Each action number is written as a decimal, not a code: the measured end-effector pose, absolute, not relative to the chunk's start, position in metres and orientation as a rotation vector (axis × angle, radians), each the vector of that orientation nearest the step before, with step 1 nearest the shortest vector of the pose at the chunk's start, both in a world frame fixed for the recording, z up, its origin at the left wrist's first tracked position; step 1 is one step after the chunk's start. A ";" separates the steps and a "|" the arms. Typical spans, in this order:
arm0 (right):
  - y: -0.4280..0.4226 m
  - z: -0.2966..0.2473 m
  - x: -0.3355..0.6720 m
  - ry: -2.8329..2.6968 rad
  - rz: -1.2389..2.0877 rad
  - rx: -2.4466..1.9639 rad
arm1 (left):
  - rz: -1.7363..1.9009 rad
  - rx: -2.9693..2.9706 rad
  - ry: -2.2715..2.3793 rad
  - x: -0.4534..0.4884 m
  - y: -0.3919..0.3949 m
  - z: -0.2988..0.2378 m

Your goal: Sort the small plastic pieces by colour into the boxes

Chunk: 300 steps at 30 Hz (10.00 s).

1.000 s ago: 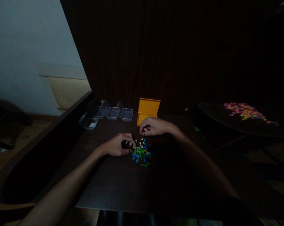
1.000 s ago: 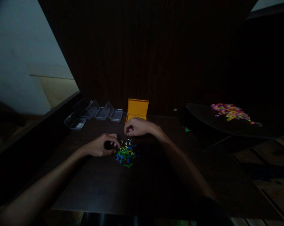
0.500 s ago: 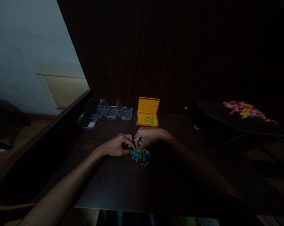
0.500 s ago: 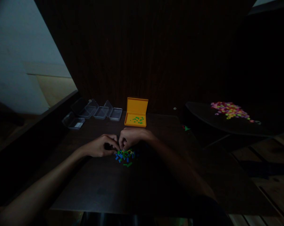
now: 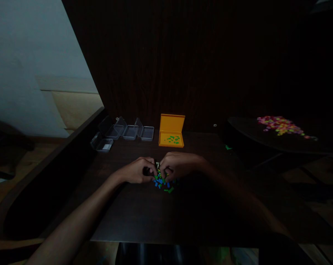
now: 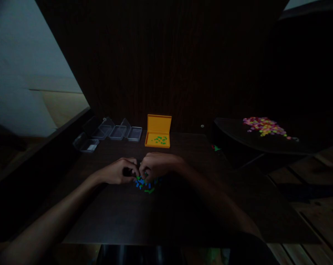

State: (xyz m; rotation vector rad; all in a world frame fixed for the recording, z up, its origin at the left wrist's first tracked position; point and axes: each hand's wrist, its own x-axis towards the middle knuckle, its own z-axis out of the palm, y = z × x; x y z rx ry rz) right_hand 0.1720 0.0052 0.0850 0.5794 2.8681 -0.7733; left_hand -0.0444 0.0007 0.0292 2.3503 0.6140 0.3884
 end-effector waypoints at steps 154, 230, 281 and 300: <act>-0.053 0.017 0.213 3.008 -0.715 1.602 | 0.376 2.446 0.612 -0.008 -0.004 0.027; -0.058 0.024 0.229 2.866 -1.150 1.870 | 0.261 2.582 0.697 -0.008 -0.016 0.029; -0.046 0.034 0.265 2.770 -1.142 1.548 | 0.294 2.550 0.466 -0.007 -0.016 0.033; -0.050 0.031 0.263 2.830 -0.931 1.580 | 0.420 2.502 0.615 -0.007 -0.004 0.042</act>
